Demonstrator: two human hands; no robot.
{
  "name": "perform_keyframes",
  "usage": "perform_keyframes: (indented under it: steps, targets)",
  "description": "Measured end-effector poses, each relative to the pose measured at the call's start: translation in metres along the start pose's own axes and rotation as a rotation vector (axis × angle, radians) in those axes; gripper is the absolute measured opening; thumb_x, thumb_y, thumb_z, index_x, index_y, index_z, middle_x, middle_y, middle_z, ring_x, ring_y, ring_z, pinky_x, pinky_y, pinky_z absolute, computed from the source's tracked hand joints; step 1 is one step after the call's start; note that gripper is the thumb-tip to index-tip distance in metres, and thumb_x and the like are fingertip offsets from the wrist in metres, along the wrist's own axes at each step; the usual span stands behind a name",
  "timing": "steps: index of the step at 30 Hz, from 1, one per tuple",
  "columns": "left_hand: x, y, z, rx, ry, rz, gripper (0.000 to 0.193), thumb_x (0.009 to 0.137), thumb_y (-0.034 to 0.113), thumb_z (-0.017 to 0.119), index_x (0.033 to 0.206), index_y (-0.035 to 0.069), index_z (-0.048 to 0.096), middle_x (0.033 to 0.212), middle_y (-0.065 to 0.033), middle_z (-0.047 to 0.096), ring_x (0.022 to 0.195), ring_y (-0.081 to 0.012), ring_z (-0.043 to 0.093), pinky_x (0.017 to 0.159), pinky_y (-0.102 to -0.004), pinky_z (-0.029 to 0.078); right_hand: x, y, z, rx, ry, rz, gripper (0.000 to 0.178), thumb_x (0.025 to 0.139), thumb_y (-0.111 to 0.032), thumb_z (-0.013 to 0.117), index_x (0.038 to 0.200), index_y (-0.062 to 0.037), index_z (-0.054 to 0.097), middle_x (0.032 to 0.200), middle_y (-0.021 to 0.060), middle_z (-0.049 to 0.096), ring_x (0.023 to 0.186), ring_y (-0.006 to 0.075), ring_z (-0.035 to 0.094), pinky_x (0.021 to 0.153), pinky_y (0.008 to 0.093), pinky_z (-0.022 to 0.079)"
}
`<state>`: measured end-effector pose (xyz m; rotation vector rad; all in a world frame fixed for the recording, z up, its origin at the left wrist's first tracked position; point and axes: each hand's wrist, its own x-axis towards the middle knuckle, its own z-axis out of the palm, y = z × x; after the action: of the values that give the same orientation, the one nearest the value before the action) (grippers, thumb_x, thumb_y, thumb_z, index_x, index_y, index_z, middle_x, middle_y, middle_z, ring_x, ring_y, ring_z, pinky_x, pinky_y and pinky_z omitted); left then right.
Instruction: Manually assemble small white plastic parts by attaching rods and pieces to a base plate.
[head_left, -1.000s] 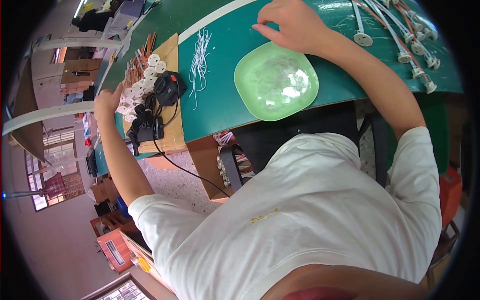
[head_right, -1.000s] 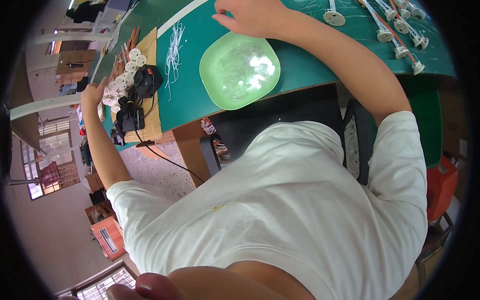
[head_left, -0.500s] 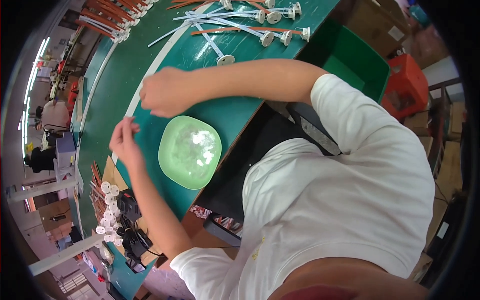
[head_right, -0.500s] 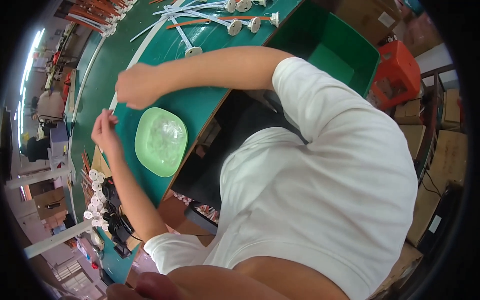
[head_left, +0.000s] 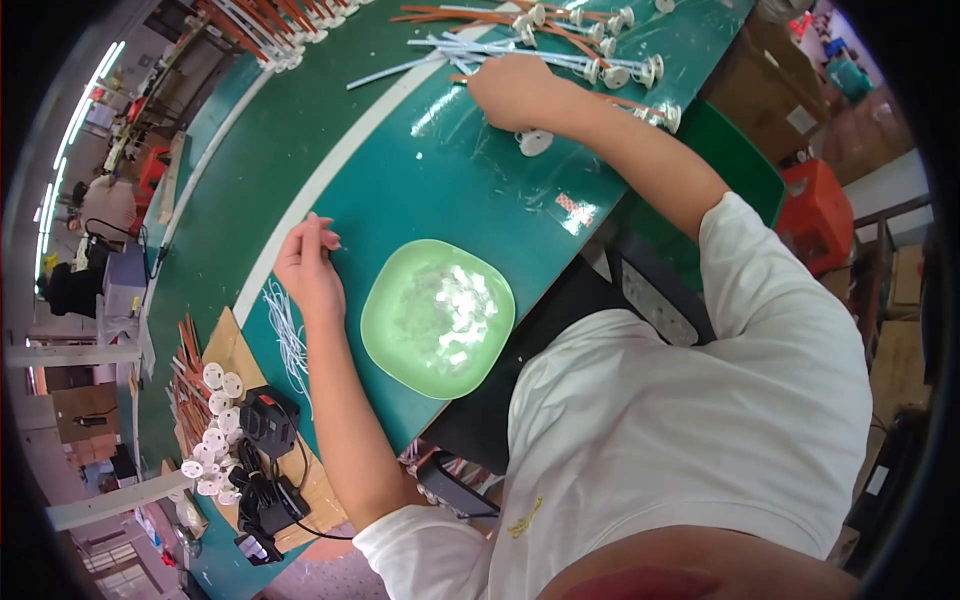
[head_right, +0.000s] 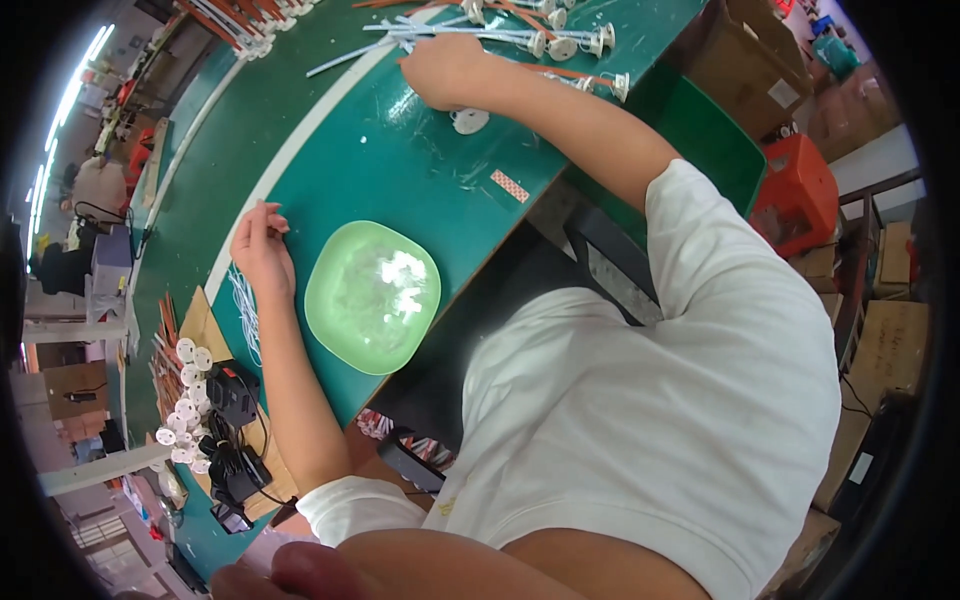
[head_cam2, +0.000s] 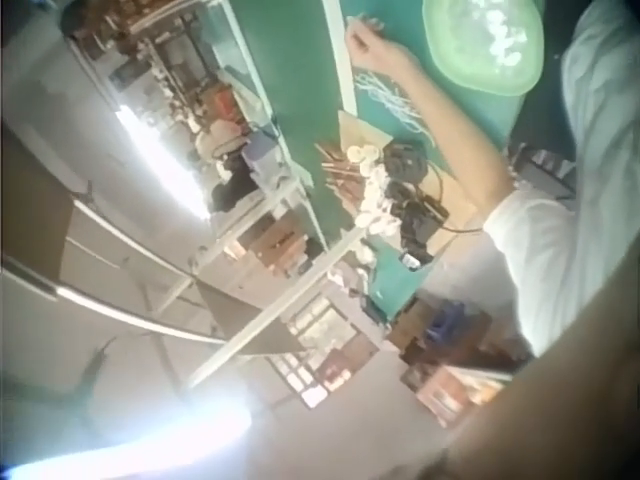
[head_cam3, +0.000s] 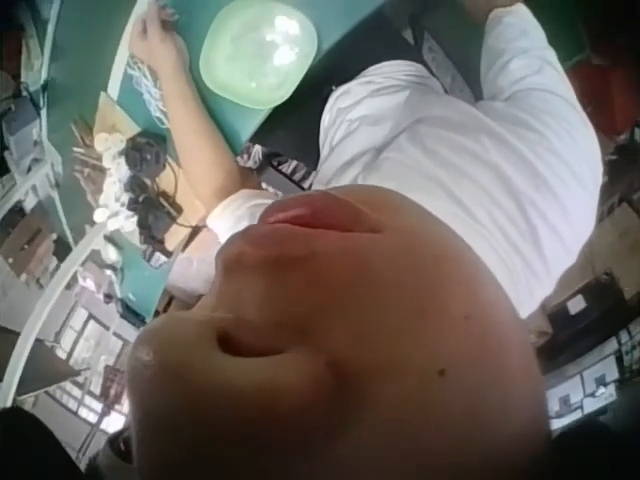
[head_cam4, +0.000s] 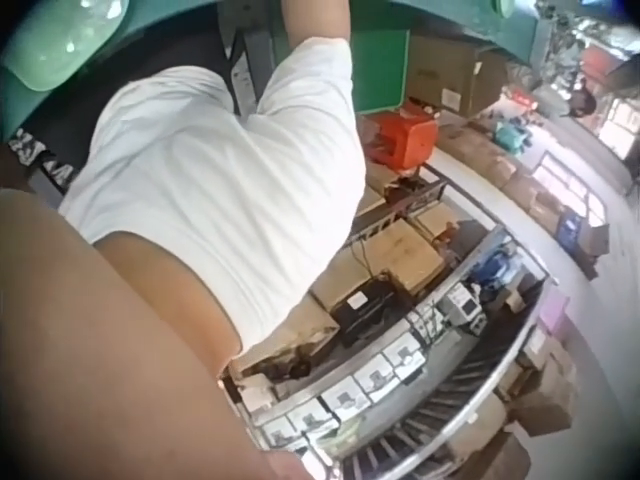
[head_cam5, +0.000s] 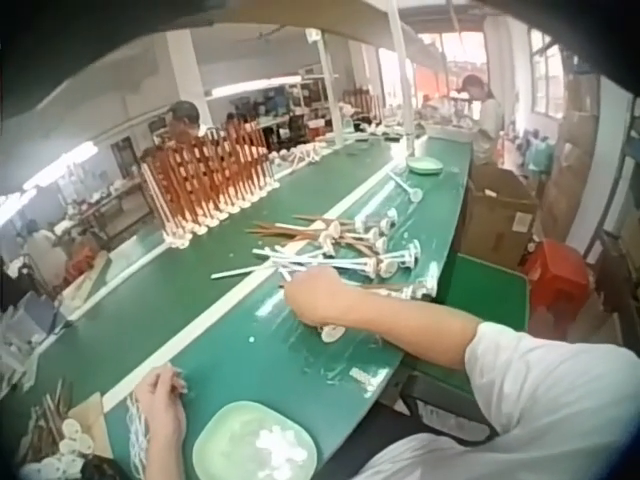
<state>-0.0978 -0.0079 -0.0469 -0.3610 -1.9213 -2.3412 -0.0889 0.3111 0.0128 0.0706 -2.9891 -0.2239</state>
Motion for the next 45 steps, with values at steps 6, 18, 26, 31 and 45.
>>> perform_keyframes:
  steps: [6, 18, 26, 31, 45]
  targets:
    - [-0.005, 0.009, -0.001, 0.035, 0.086, 0.024, 0.017, 0.093, 0.015, 0.066, 0.087, -0.001, 0.067, 0.073, -0.0038, 0.061, 0.067, -0.0104, 0.055, 0.063, -0.0223, 0.043, 0.019, 0.008, -0.022, 0.368, -0.007, -0.202, 0.019, 0.072, -0.021, 0.070, 0.073, -0.0017, 0.068, 0.071, 0.0144, 0.069, 0.067, 0.0319, 0.067, 0.065, 0.0402, 0.055]
    - [-0.027, 0.039, 0.021, 0.150, -0.133, 0.041, 0.023, 0.094, 0.016, 0.063, 0.097, -0.007, 0.068, 0.086, -0.0134, 0.070, 0.076, -0.0178, 0.068, 0.072, -0.0286, 0.054, 0.015, -0.054, -0.047, 1.558, -0.164, -0.267, 0.025, 0.087, -0.025, 0.073, 0.073, -0.0047, 0.065, 0.060, -0.0028, 0.055, 0.053, 0.0046, 0.050, 0.046, 0.0203, 0.036]
    - [-0.040, 0.057, 0.031, 0.071, -0.460, -0.004, 0.031, 0.096, 0.014, 0.057, 0.114, -0.011, 0.061, 0.104, -0.0179, 0.068, 0.093, -0.0245, 0.068, 0.085, -0.0349, 0.055, 0.007, -0.130, -0.056, 1.549, 0.059, -0.314, 0.029, 0.086, -0.028, 0.074, 0.086, 0.0003, 0.066, 0.066, 0.0018, 0.063, 0.057, 0.0059, 0.056, 0.054, 0.0202, 0.047]
    - [-0.031, 0.062, 0.015, -0.115, -0.557, -0.085, 0.030, 0.095, 0.011, 0.058, 0.116, -0.010, 0.061, 0.105, -0.0203, 0.068, 0.092, -0.0268, 0.069, 0.084, -0.0355, 0.055, 0.023, -0.130, -0.050, 1.562, 0.041, -0.336, 0.030, 0.087, -0.028, 0.073, 0.089, 0.0004, 0.067, 0.074, 0.0036, 0.066, 0.063, 0.0084, 0.061, 0.058, 0.0233, 0.052]
    - [-0.040, 0.057, 0.026, -0.351, -0.426, -0.166, 0.037, 0.102, 0.022, 0.050, 0.119, -0.009, 0.058, 0.109, -0.0191, 0.066, 0.096, -0.0262, 0.067, 0.087, -0.0369, 0.054, -0.010, -0.115, -0.014, 1.096, 0.819, -0.924, 0.021, 0.075, -0.006, 0.077, 0.094, -0.0009, 0.071, 0.088, 0.0077, 0.068, 0.073, 0.0202, 0.063, 0.061, 0.0300, 0.051]
